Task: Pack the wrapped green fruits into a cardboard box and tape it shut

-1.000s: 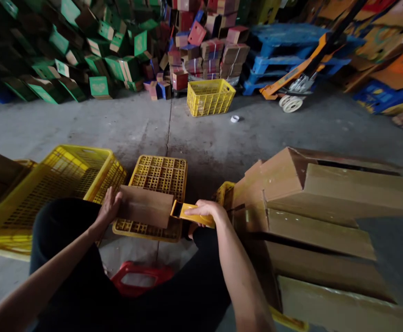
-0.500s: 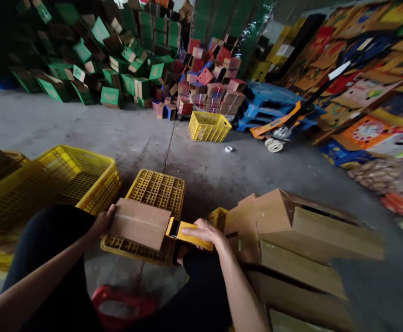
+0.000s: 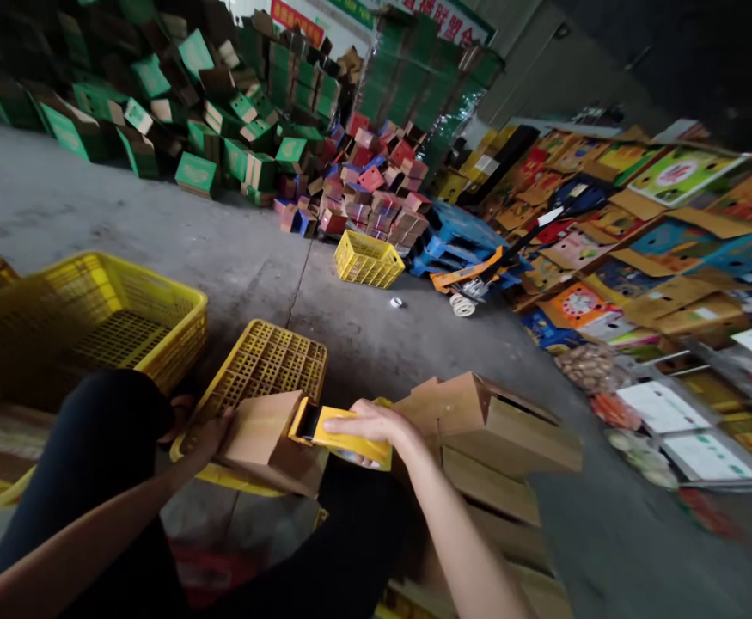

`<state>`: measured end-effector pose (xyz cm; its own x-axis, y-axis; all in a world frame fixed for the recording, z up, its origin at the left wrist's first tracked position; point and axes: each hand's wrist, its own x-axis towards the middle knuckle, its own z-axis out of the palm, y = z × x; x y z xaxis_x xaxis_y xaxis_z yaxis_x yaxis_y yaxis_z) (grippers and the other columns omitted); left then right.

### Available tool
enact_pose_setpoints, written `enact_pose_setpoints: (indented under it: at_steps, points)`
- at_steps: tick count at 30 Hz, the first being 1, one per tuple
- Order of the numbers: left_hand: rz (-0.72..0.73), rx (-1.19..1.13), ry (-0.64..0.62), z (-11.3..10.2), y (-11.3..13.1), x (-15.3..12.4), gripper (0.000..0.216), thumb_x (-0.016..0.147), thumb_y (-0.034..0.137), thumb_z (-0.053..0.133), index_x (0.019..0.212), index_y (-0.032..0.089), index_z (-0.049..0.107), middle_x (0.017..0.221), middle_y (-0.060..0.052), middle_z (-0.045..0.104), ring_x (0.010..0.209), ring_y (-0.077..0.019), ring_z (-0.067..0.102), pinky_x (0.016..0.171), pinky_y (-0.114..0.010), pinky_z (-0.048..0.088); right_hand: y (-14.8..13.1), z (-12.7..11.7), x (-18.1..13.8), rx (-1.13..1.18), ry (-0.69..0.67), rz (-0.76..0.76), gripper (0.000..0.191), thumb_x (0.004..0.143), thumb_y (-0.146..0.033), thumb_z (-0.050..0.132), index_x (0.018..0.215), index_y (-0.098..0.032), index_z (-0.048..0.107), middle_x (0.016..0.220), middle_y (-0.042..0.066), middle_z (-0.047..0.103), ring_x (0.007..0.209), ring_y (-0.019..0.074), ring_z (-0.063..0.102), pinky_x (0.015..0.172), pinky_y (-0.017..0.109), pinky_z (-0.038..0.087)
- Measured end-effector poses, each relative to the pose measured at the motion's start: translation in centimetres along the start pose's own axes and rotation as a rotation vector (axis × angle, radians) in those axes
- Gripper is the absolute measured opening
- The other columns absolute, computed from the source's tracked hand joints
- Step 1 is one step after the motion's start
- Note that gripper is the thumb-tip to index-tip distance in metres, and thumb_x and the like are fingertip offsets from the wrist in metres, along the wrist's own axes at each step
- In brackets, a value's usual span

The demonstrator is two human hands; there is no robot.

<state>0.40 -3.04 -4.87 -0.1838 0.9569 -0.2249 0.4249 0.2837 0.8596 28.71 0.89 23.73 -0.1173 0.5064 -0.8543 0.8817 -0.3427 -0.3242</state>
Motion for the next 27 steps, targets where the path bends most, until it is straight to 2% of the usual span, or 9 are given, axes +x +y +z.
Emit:
enact_pose_setpoints:
  at_steps: [2,5,7,9,11,13,18,24,27]
  points:
    - [0.015,-0.033,0.028,-1.0,0.8,0.3,0.073,0.101,0.065,0.028,0.100,0.013,0.080,0.098,-0.025,0.081,0.109,-0.0457,0.076,0.091,-0.055,0.059,-1.4,0.8,0.7,-0.016,0.030,-0.008,0.047,0.092,-0.062,0.069,0.075,-0.018,0.068,0.056,0.004,0.070,0.051,0.0192,0.068,0.047,0.025,0.055]
    - [0.177,-0.108,0.061,-3.2,2.8,-0.2,0.072,0.107,0.060,0.022,0.132,0.014,0.071,0.137,-0.019,0.073,0.136,-0.0340,0.065,0.112,-0.047,0.053,-3.7,1.5,1.4,-0.060,0.056,-0.031,0.047,0.097,-0.059,0.065,0.076,-0.018,0.068,0.059,0.006,0.072,0.054,0.0206,0.071,0.052,0.026,0.059]
    - [0.553,-0.164,-0.019,-5.0,4.3,-1.1,0.067,0.110,0.056,0.025,0.151,0.015,0.059,0.157,-0.017,0.058,0.149,-0.0323,0.052,0.123,-0.049,0.044,-5.0,1.6,1.6,-0.092,0.060,-0.056,0.047,0.099,-0.057,0.063,0.076,-0.017,0.069,0.062,0.008,0.074,0.059,0.0216,0.074,0.056,0.026,0.061]
    - [0.895,-0.055,-0.159,-6.6,5.6,-2.3,0.066,0.111,0.053,0.030,0.168,0.021,0.035,0.172,-0.013,0.039,0.160,-0.0308,0.035,0.129,-0.051,0.038,-6.0,1.6,1.7,-0.121,0.066,-0.072,0.047,0.099,-0.057,0.063,0.075,-0.017,0.069,0.063,0.009,0.074,0.060,0.0221,0.075,0.057,0.026,0.061]
    - [1.102,0.100,-0.206,-7.6,6.4,-3.0,0.075,0.111,0.051,0.035,0.174,0.021,0.007,0.178,-0.013,0.021,0.163,-0.0304,0.025,0.130,-0.051,0.036,-6.4,1.5,1.6,-0.124,0.061,-0.069,0.047,0.099,-0.057,0.064,0.075,-0.017,0.069,0.060,0.008,0.073,0.057,0.0214,0.074,0.055,0.025,0.060]
    - [1.204,0.206,-0.204,-8.0,6.8,-3.0,0.084,0.110,0.051,0.038,0.173,0.019,-0.007,0.179,-0.015,0.013,0.164,-0.0312,0.021,0.130,-0.051,0.037,-6.5,1.6,1.5,-0.096,0.052,-0.064,0.046,0.099,-0.057,0.064,0.077,-0.017,0.069,0.057,0.006,0.072,0.053,0.0200,0.072,0.054,0.025,0.059]
    - [1.291,0.194,-0.180,-7.2,6.1,-1.3,0.091,0.106,0.069,0.035,0.174,0.017,0.006,0.177,-0.019,0.019,0.163,-0.0338,0.024,0.129,-0.051,0.038,-5.6,2.3,1.0,0.032,0.036,-0.065,0.042,0.099,-0.055,0.065,0.081,-0.017,0.068,0.060,0.006,0.073,0.052,0.0189,0.071,0.054,0.025,0.059]
    - [1.298,0.271,-0.201,-6.9,4.9,0.7,0.096,0.099,0.084,0.029,0.165,0.015,0.040,0.165,-0.020,0.048,0.158,-0.0338,0.039,0.128,-0.049,0.036,-5.1,2.3,1.0,0.120,-0.023,-0.061,0.043,0.094,-0.059,0.071,0.082,-0.017,0.068,0.058,0.002,0.072,0.055,0.0181,0.071,0.054,0.023,0.057]
    - [1.305,0.316,-0.195,-7.1,4.2,1.6,0.095,0.099,0.085,0.023,0.159,0.016,0.049,0.157,-0.019,0.058,0.156,-0.0330,0.042,0.129,-0.050,0.033,-5.0,2.1,1.3,0.107,-0.042,-0.100,0.045,0.092,-0.061,0.072,0.083,-0.017,0.068,0.058,0.002,0.072,0.052,0.0175,0.069,0.051,0.022,0.054]
